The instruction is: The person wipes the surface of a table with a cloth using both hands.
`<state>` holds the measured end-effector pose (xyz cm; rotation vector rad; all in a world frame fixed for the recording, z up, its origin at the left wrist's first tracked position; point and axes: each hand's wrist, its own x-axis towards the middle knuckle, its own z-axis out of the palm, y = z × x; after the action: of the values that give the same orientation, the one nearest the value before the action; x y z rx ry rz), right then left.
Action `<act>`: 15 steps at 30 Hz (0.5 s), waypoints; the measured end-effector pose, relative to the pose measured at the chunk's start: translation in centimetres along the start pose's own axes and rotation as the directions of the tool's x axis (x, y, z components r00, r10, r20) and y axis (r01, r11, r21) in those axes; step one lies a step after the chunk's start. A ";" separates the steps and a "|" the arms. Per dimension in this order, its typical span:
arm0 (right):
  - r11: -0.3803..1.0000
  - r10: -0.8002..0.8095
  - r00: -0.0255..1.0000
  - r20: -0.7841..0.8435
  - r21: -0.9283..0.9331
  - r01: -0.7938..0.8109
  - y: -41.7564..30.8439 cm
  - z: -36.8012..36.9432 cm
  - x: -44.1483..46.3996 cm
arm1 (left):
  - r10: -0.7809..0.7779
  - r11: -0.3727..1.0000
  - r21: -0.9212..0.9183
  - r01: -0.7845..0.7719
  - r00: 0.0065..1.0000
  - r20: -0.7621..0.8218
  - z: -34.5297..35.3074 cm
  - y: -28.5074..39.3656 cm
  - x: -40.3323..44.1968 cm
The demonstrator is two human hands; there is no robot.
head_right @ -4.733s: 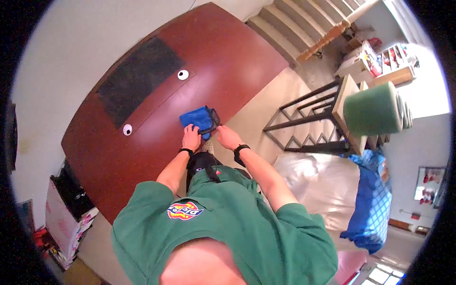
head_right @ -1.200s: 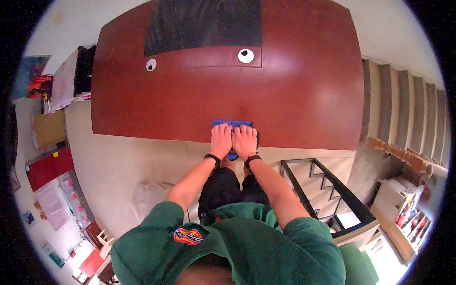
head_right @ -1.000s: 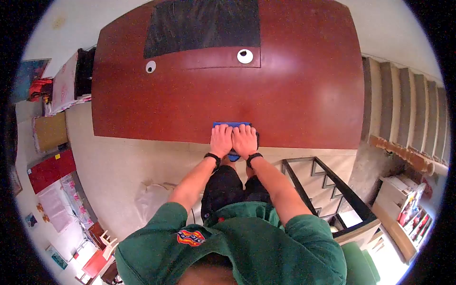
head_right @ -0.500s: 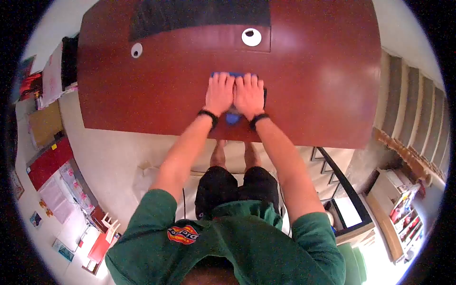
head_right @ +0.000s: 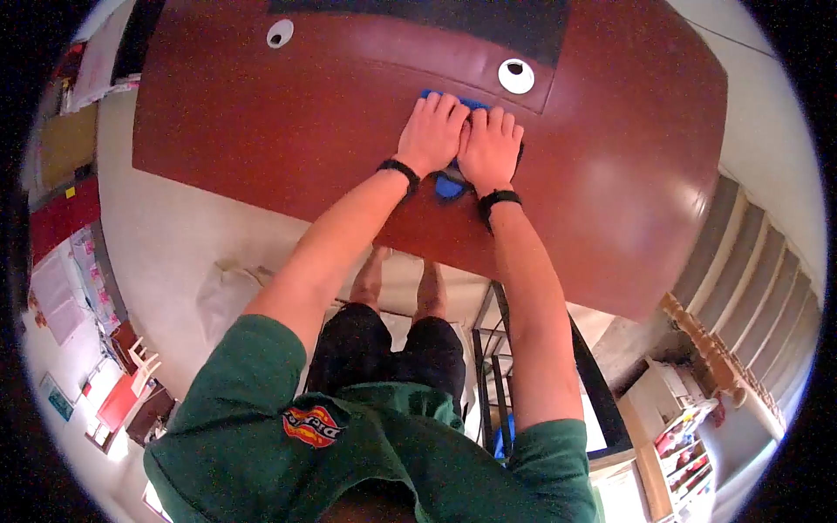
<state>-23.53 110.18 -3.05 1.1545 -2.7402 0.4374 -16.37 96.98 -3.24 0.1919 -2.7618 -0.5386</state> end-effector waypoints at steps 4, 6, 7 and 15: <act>0.999 0.009 1.000 -0.022 -0.041 -0.010 0.0 0.3 -0.4 | -0.002 1.000 -0.022 0.001 1.000 -0.023 0.2 0.1 -0.1; 0.998 0.012 0.999 -0.040 -0.055 -0.014 -0.4 0.3 -0.6 | -0.008 1.000 -0.015 0.008 1.000 -0.018 0.0 0.1 -0.2; 0.997 0.025 1.000 -0.014 -0.068 -0.026 -0.6 0.1 -0.9 | -0.013 1.000 0.001 0.013 1.000 -0.008 -0.3 0.3 -0.4; 0.997 0.045 0.998 0.043 -0.069 -0.042 -6.7 -0.8 -7.2 | -0.010 1.000 0.012 0.009 0.998 0.067 -4.0 0.2 -8.4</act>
<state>-13.68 110.84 -2.52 1.1042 -2.7995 0.3245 -7.13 97.39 -2.09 0.1932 -2.8315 -0.5404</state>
